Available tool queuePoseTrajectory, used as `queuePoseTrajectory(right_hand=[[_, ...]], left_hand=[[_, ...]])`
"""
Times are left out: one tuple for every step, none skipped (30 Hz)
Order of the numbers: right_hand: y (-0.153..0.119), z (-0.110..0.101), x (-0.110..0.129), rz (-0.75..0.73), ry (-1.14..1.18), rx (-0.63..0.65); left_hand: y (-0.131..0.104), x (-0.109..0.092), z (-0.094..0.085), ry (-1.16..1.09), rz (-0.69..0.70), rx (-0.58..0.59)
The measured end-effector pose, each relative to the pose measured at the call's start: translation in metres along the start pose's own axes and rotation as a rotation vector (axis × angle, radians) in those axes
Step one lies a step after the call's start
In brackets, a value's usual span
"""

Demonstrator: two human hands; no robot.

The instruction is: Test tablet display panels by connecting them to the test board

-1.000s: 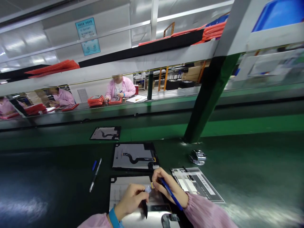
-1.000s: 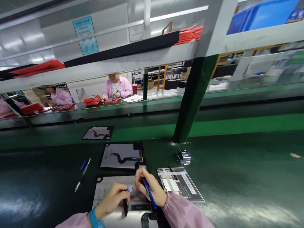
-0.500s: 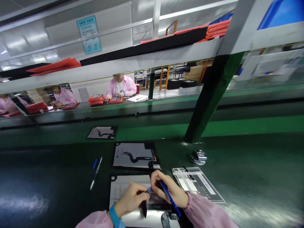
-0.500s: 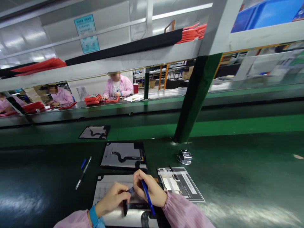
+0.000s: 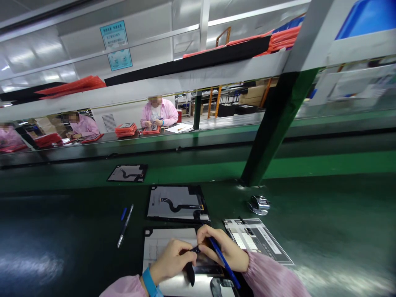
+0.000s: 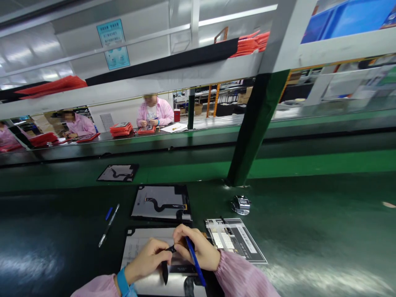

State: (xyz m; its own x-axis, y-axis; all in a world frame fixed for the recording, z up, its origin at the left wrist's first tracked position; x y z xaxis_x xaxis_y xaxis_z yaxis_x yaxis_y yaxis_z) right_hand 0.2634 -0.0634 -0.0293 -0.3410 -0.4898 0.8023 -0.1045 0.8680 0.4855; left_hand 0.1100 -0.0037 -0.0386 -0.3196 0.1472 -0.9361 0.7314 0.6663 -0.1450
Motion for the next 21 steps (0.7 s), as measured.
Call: queuePoseTrajectory(right_hand=[[0.0,0.0,0.001,-0.008,-0.019,-0.003],[0.0,0.001,0.001,-0.016,-0.04,-0.01],[-0.001,0.001,0.002,-0.026,-0.064,-0.021],[-0.001,0.002,0.003,-0.034,-0.084,-0.033],[-0.002,0.003,0.003,-0.042,-0.1,-0.046],[-0.003,0.005,0.003,-0.05,-0.108,-0.058],[-0.003,0.006,0.003,-0.053,-0.111,-0.065],[-0.004,0.006,0.003,-0.055,-0.112,-0.066],[-0.005,0.006,0.002,-0.059,-0.115,-0.066],[-0.005,0.005,0.001,-0.068,-0.122,-0.077],[-0.005,0.001,0.001,-0.083,-0.135,-0.109],[-0.006,-0.005,-0.001,-0.095,-0.155,-0.177],[-0.008,-0.014,-0.003,-0.098,-0.179,-0.285],[-0.011,-0.026,-0.007,-0.083,-0.198,-0.425],[-0.016,-0.039,-0.012,-0.048,-0.207,-0.586],[-0.023,-0.054,-0.018,-0.001,-0.209,-0.746],[-0.033,-0.068,-0.025,0.048,-0.21,-0.89],[-0.043,-0.081,-0.032,0.094,-0.208,-0.996],[-0.053,-0.093,-0.04,0.132,-0.22,-1.056],[-0.063,-0.104,-0.048,0.171,-0.251,-1.081],[-0.072,-0.112,-0.055,0.23,-0.289,-1.069]], left_hand=[[0.0,0.0,0.0,0.002,0.003,0.0],[-0.001,0.0,0.0,0.004,0.007,0.0],[-0.001,0.0,-0.001,0.005,0.009,0.002],[-0.002,0.001,-0.001,0.002,0.009,0.003],[-0.002,0.002,0.0,-0.003,0.008,0.006],[-0.001,0.002,0.0,-0.013,0.005,0.01],[-0.001,0.003,0.001,-0.026,0.001,0.011],[0.0,0.003,0.002,-0.041,-0.002,0.007],[0.001,0.002,0.003,-0.056,-0.003,0.005],[0.002,0.0,0.003,-0.066,-0.007,0.001],[0.001,-0.002,0.003,-0.07,-0.007,-0.005],[-0.001,-0.005,0.0,-0.068,0.002,-0.016],[-0.006,-0.009,-0.004,-0.055,0.025,-0.034],[-0.013,-0.011,-0.009,-0.021,0.054,-0.06],[-0.023,-0.011,-0.017,0.037,0.088,-0.097],[-0.036,-0.008,-0.024,0.126,0.126,-0.142],[-0.05,0.0,-0.031,0.261,0.127,-0.184],[-0.066,0.011,-0.037,0.421,0.14,-0.224],[-0.082,0.024,-0.039,0.586,0.165,-0.216],[-0.097,0.04,-0.037,0.741,0.219,-0.188],[-0.11,0.055,-0.034,0.874,0.276,-0.212]])
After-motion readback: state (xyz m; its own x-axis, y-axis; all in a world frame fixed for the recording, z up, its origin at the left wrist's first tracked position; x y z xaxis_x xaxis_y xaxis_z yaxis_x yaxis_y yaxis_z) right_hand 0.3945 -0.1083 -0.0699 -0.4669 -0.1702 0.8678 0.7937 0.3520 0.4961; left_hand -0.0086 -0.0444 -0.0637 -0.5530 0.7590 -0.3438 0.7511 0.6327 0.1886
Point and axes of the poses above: each hand's wrist, its own y-axis towards the middle knuckle, its own z-axis out of the palm, x = y × z, the point moved 3 cm from there along y, towards the middle knuckle, and after that the axes turned 6 degrees about -x, right-handed, at the moved point
